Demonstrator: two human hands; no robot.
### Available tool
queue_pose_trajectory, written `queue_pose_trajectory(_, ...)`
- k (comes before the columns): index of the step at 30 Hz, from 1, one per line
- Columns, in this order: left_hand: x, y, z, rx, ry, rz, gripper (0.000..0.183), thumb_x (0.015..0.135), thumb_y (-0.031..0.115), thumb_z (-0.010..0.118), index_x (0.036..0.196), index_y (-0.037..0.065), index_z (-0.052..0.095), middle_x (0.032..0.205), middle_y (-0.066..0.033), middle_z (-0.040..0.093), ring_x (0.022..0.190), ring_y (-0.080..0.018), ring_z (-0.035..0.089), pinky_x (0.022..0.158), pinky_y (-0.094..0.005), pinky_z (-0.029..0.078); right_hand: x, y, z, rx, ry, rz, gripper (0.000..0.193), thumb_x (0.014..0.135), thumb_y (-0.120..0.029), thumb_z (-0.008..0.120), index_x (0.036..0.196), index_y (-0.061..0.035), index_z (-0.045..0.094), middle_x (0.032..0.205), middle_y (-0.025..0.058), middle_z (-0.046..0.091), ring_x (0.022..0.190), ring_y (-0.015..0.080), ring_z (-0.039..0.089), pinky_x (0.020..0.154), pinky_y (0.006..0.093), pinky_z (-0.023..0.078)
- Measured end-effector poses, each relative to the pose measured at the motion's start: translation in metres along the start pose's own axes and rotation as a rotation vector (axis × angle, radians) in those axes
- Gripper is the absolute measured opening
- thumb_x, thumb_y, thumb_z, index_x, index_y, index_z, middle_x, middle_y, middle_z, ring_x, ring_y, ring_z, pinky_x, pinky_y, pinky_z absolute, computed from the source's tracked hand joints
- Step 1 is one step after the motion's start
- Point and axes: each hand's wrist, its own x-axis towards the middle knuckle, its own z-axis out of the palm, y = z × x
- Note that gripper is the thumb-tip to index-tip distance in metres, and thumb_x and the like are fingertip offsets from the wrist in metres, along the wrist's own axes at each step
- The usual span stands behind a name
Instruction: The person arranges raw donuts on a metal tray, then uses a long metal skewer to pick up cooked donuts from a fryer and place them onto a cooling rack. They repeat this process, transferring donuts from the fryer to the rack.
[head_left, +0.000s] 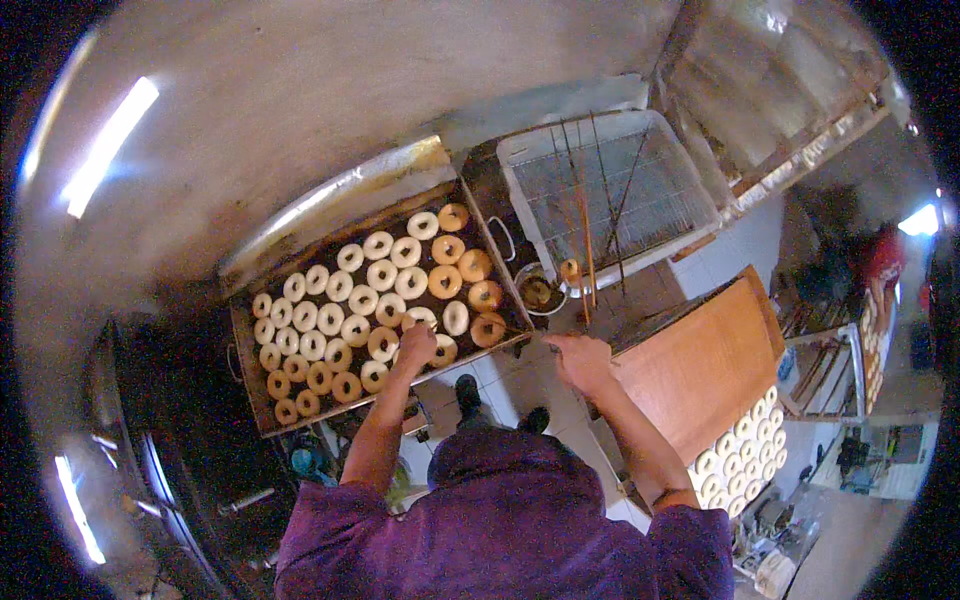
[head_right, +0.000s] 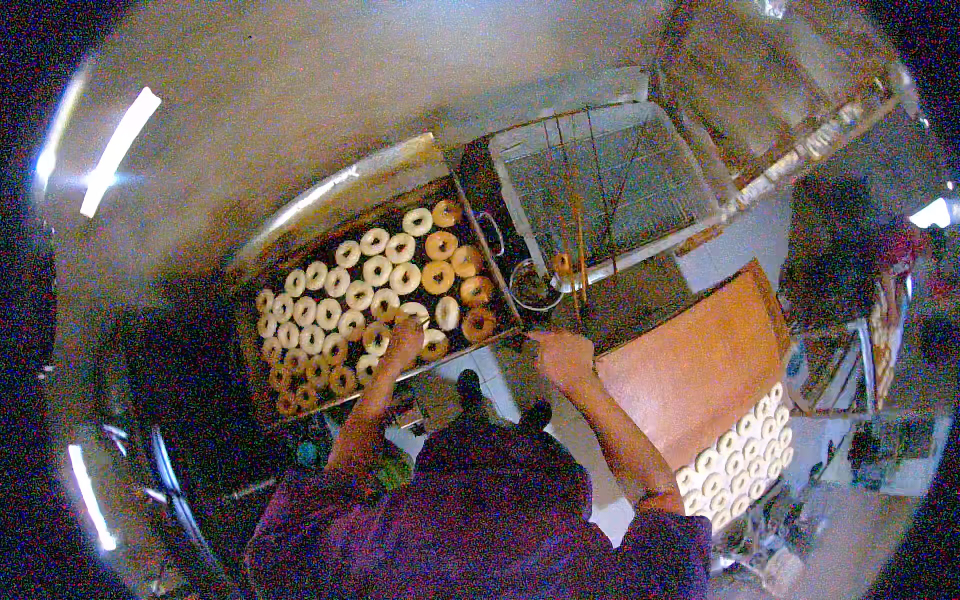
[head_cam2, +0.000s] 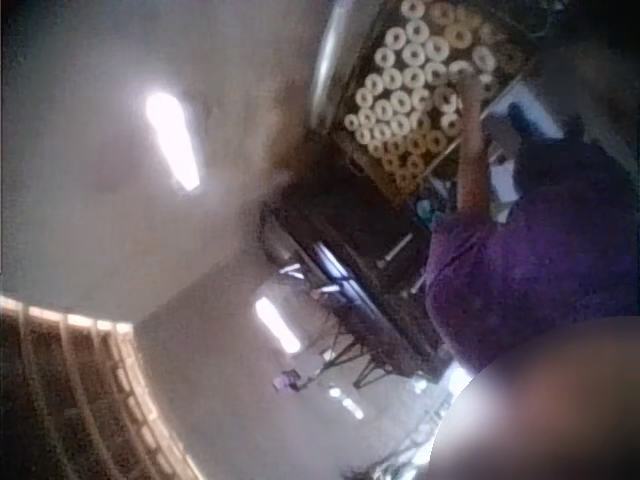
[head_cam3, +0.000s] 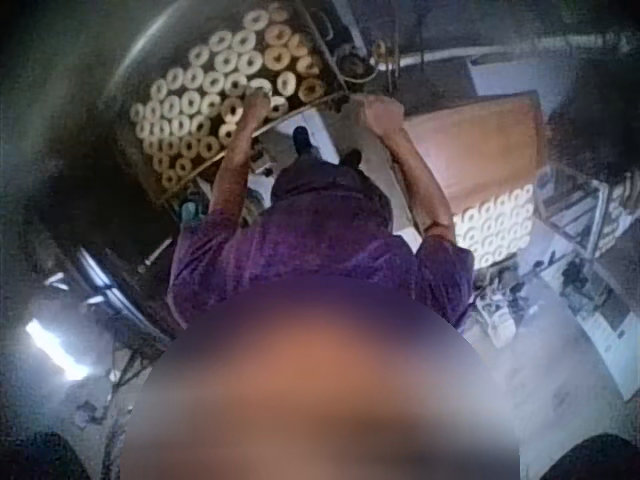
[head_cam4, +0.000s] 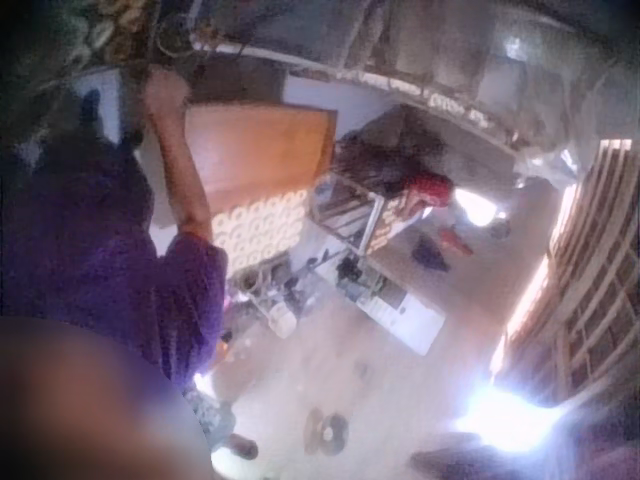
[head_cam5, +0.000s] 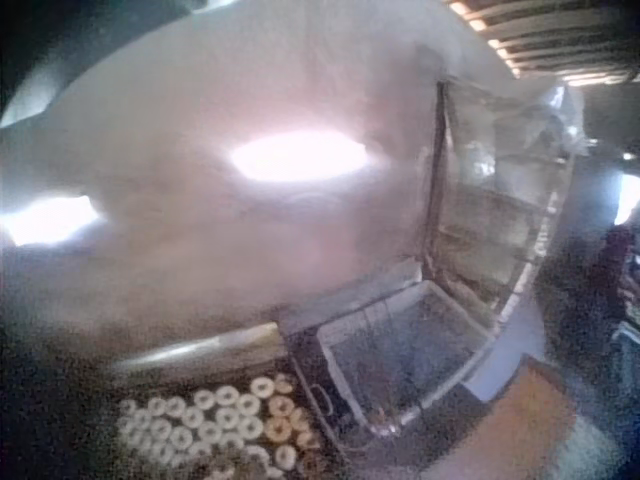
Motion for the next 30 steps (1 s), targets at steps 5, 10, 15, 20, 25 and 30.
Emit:
queue_pose_trajectory(5,-0.037,0.003,-0.016,0.033,0.019,0.022,0.028,0.097,0.022,0.056,0.102,-0.001,0.070,0.095,-0.0274,0.070,0.091,-0.0474,0.068,0.083,-0.0562,0.053,-0.022,0.014,0.002,0.136,0.040,0.057,0.043,0.090,-0.016,0.060,0.131,-0.0256,0.068,0.094,0.0182,0.074,0.082,0.0401,0.072,0.075,0.0518,0.059)
queue_pose_trajectory(10,-0.079,0.032,-0.058,-0.087,0.092,-0.185,0.026,0.099,0.017,0.054,0.114,0.000,0.067,0.103,-0.0246,0.071,0.100,-0.0447,0.067,0.088,-0.0529,0.052,0.025,0.008,0.082,0.286,0.256,0.094,0.055,0.087,-0.007,0.061,0.140,-0.0234,0.062,0.093,0.0204,0.073,0.082,0.0423,0.071,0.077,0.0518,0.059)
queue_pose_trajectory(15,-0.055,0.001,-0.060,-0.098,0.272,-0.189,0.030,0.100,0.015,0.056,0.124,0.001,0.066,0.107,-0.0247,0.071,0.102,-0.0447,0.068,0.087,-0.0504,0.053,0.138,-0.040,0.075,0.126,0.162,0.092,0.051,0.088,-0.010,0.060,0.136,-0.0233,0.064,0.089,0.0172,0.073,0.083,0.0389,0.072,0.073,0.0516,0.060)
queue_pose_trajectory(20,0.029,-0.006,-0.067,-0.191,0.157,-0.138,0.031,0.100,0.013,0.053,0.125,-0.004,0.064,0.104,-0.0295,0.069,0.093,-0.0470,0.067,0.079,-0.0536,0.053,0.211,-0.053,0.102,0.008,0.110,0.126,0.037,0.092,-0.014,0.055,0.125,-0.0196,0.069,0.091,0.0161,0.074,0.084,0.0361,0.073,0.069,0.0518,0.059)
queue_pose_trajectory(25,0.119,-0.058,-0.070,-0.118,0.440,0.032,0.027,0.100,0.016,0.054,0.114,-0.004,0.065,0.106,-0.0313,0.067,0.095,-0.0493,0.066,0.082,-0.0583,0.053,0.188,-0.072,0.073,0.021,0.081,0.175,0.043,0.090,-0.017,0.059,0.132,-0.0231,0.066,0.095,0.0160,0.073,0.083,0.0374,0.074,0.071,0.0524,0.060)
queue_pose_trajectory(30,0.182,-0.052,-0.094,-0.141,0.026,-0.167,0.030,0.101,0.016,0.052,0.117,-0.005,0.066,0.106,-0.0311,0.068,0.101,-0.0477,0.066,0.087,-0.0568,0.053,0.154,-0.075,0.079,-0.009,-0.123,0.222,0.049,0.089,-0.017,0.059,0.137,-0.0289,0.063,0.095,0.0165,0.073,0.083,0.0402,0.072,0.074,0.0529,0.060)
